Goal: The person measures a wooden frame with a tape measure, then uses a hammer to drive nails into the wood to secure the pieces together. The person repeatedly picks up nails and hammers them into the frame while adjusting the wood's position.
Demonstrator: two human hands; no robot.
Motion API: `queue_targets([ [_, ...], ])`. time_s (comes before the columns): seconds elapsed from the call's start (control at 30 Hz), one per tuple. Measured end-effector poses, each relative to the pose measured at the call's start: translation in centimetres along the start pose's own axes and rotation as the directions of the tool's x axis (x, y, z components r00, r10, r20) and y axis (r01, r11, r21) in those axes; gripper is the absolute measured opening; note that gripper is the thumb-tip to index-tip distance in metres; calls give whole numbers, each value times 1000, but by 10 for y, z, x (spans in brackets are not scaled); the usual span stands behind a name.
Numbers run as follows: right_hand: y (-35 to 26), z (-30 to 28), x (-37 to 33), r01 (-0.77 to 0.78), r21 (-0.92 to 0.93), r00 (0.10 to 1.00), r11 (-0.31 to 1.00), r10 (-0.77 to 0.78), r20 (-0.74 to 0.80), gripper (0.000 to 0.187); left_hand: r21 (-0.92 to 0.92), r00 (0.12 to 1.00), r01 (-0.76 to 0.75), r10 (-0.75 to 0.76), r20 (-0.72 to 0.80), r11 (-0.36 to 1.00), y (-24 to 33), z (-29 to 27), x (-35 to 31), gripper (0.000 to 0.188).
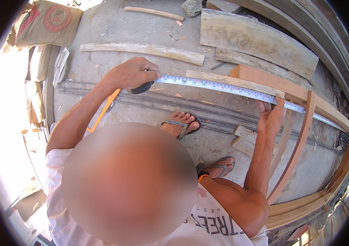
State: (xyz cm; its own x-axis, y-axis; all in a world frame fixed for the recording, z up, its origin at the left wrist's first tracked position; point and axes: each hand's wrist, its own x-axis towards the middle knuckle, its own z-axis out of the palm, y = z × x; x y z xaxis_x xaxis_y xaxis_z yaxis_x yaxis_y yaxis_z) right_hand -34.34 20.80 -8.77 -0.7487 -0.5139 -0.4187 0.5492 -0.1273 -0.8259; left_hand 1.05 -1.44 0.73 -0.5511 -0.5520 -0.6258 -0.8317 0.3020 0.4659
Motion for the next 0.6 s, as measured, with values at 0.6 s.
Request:
queue_targets([
  [0.6,2,19,-11,-23,32,1000,999,23,-8,56,-45,999,-4,3,-32,999,-9,2,-3,37],
])
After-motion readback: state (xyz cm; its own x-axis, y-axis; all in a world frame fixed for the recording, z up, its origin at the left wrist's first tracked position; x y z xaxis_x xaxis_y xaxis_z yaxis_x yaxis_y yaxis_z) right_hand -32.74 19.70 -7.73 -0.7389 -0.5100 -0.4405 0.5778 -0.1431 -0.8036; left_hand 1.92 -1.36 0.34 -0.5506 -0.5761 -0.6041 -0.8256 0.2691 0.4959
